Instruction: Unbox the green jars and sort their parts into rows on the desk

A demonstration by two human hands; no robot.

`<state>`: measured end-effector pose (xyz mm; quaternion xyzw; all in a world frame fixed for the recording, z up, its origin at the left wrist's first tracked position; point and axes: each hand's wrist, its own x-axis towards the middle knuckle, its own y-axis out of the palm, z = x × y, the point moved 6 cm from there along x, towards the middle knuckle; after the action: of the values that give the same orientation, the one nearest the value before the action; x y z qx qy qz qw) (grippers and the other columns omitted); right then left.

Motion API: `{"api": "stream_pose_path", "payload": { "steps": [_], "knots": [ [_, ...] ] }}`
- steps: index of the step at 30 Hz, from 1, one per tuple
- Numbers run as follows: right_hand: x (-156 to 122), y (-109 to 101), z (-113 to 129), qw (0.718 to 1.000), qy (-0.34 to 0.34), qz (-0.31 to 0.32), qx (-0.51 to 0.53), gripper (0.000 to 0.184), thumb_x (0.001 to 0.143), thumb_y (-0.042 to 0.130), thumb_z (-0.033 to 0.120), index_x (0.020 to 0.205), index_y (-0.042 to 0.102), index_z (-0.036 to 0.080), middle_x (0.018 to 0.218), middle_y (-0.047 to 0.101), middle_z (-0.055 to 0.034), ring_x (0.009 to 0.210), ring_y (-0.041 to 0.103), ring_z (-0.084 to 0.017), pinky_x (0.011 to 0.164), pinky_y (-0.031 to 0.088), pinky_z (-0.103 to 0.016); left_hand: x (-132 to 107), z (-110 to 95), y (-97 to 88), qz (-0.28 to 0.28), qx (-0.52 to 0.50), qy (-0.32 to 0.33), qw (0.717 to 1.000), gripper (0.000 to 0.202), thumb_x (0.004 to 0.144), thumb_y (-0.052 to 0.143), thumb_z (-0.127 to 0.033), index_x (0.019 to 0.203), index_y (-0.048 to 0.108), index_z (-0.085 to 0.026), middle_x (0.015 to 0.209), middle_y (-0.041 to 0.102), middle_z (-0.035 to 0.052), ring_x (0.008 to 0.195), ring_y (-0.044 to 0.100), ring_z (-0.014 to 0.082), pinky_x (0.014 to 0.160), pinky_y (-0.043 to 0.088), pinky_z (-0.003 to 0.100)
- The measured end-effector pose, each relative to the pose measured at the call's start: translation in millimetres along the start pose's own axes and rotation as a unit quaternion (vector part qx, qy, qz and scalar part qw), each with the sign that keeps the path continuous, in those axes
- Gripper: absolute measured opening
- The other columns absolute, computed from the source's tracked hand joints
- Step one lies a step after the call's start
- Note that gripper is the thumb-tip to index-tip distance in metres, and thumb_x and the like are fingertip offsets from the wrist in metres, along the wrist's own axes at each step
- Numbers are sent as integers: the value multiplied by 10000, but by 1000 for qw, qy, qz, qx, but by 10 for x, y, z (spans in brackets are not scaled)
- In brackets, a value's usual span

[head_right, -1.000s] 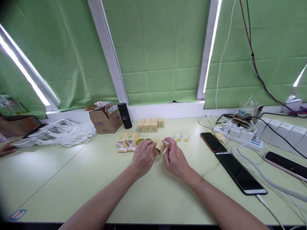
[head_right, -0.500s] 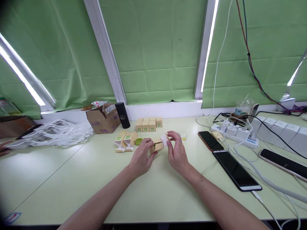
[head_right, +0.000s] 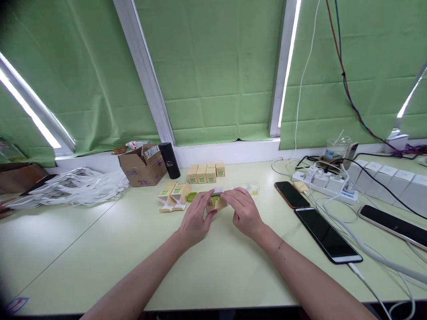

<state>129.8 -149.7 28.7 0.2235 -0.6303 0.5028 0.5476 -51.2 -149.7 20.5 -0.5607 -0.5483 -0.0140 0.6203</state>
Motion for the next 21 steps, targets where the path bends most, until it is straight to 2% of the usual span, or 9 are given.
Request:
{"api": "stream_pose_path", "payload": {
  "steps": [3,6,13,18,21],
  "knots": [
    [-11,57,-5,999,23,36,-16,677,900,381,-4,1491,520,296,1269,755,-83,1153,731,-258,1086,501,-604,3,24,-6,-12,8,-2,1000,779,932,585,-114,1629,273,-270,1331,603,158,1228,617,302,981,596,492],
    [-8,74,25,999,25,43,-22,619,933,397,9,1468,522,293,1254,763,-78,1130,739,-252,1106,481,-608,5,41,-12,-23,14,1,1000,797,934,585,-113,1640,256,-280,1321,603,158,1217,616,305,972,593,492],
    [17,-1,66,1000,22,-15,-12,434,986,473,55,1331,599,286,1037,793,-53,959,761,-237,1059,511,-584,-7,82,-16,-51,31,-10,998,781,946,590,-128,1642,266,-273,1309,598,158,1210,607,296,955,589,461],
    [-14,49,86,999,48,5,-21,327,983,547,117,1239,664,283,1019,798,-58,993,746,-266,1011,495,-577,-15,83,-35,-66,51,-5,997,794,954,582,-121,1654,241,-275,1279,600,154,1186,615,292,937,594,445],
    [-43,88,60,996,84,11,-42,281,973,597,153,1212,688,269,931,801,-51,972,722,-279,948,466,-536,-22,56,-22,-57,77,7,995,797,953,568,-111,1657,230,-271,1251,610,157,1159,624,297,897,608,439]
  ]
}}
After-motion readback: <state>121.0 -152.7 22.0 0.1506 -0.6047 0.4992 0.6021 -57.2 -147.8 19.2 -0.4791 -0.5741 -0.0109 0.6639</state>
